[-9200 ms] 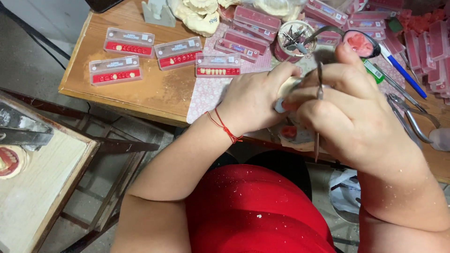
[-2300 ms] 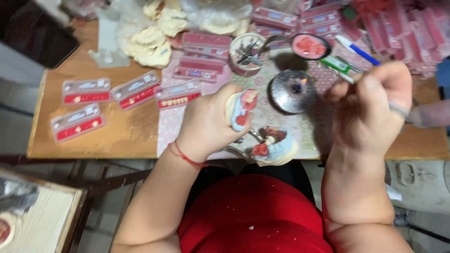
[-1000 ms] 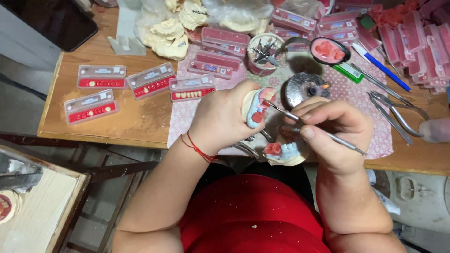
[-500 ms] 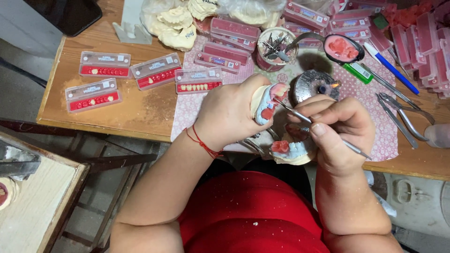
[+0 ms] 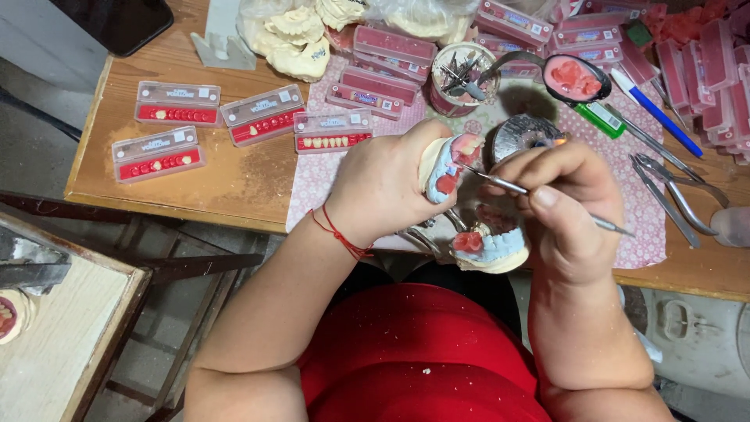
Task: Shaping and adjusting a dental prosthesis on a plaster model using a hand carver and dental materials.
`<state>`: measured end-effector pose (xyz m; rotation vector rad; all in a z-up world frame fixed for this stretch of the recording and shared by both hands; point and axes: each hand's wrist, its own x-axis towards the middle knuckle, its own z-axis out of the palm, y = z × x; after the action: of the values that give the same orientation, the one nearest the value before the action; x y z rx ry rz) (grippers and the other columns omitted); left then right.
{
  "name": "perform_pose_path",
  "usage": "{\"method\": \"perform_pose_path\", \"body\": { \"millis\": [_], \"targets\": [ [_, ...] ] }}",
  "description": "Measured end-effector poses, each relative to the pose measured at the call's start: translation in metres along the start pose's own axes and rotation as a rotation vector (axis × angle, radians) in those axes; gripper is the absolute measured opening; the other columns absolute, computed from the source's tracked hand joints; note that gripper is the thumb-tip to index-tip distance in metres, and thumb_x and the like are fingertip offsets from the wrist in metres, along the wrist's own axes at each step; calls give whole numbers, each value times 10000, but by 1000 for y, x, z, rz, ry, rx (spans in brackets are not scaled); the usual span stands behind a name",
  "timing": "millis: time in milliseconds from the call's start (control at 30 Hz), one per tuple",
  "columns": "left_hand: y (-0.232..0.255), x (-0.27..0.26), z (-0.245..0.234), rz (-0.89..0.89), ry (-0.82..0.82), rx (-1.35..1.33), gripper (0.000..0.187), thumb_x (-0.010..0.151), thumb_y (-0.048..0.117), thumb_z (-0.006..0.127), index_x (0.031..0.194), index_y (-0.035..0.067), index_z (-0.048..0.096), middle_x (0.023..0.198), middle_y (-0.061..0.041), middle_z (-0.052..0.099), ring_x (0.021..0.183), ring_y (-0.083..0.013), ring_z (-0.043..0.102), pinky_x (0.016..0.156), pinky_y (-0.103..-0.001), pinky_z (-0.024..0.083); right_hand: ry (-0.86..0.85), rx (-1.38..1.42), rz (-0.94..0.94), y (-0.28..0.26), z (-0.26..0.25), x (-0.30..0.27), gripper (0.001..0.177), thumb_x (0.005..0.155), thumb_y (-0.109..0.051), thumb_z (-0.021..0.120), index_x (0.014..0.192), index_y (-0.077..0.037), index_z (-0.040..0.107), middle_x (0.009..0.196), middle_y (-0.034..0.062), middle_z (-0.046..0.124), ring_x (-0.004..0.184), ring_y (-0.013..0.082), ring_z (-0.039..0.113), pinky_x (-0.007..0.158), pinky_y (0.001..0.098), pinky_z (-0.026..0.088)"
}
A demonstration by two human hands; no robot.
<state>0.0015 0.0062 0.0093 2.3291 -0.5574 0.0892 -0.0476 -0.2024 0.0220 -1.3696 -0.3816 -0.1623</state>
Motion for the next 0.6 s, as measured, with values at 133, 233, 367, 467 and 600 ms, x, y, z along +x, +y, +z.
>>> {"method": "perform_pose_path", "body": {
  "millis": [133, 233, 367, 467, 600],
  "targets": [
    [0, 0, -1, -13, -1, -5, 413, 804, 459, 706, 1144, 251, 597, 739, -86, 746, 694, -420, 709, 532, -537, 505, 3, -265, -68, 8, -14, -11, 279, 980, -243, 589, 1049, 9, 686, 1067, 200, 712, 1028, 332, 712, 1005, 424, 580],
    [-1, 1, 1, -12, -16, 14, 430, 770, 431, 719, 1139, 258, 579, 764, -94, 749, 728, -436, 705, 552, -550, 496, 75, -280, -17, 1, -11, -14, 248, 965, -222, 681, 1057, 8, 701, 1099, 199, 731, 1056, 277, 741, 992, 336, 616],
    [-1, 1, 1, -9, 3, 35, 447, 758, 435, 729, 1140, 254, 587, 759, -105, 750, 727, -450, 700, 546, -562, 493, 61, -318, -70, -1, -5, -13, 156, 888, -60, 737, 996, -31, 629, 1054, 221, 716, 1000, 303, 735, 983, 384, 602],
    [0, 1, 0, -19, -9, 29, 446, 758, 440, 723, 1140, 258, 583, 757, -104, 748, 726, -453, 698, 546, -560, 494, 100, -243, -74, -4, 6, -11, 186, 905, -81, 721, 946, -62, 541, 1022, 269, 708, 923, 305, 743, 872, 373, 618],
    [0, 0, 0, -19, -16, 24, 409, 770, 434, 706, 1118, 261, 575, 741, -112, 741, 721, -471, 688, 538, -571, 483, 73, -223, -119, -7, 11, -6, 245, 928, -78, 680, 896, -95, 437, 965, 272, 677, 842, 269, 663, 793, 364, 543]
  ]
}}
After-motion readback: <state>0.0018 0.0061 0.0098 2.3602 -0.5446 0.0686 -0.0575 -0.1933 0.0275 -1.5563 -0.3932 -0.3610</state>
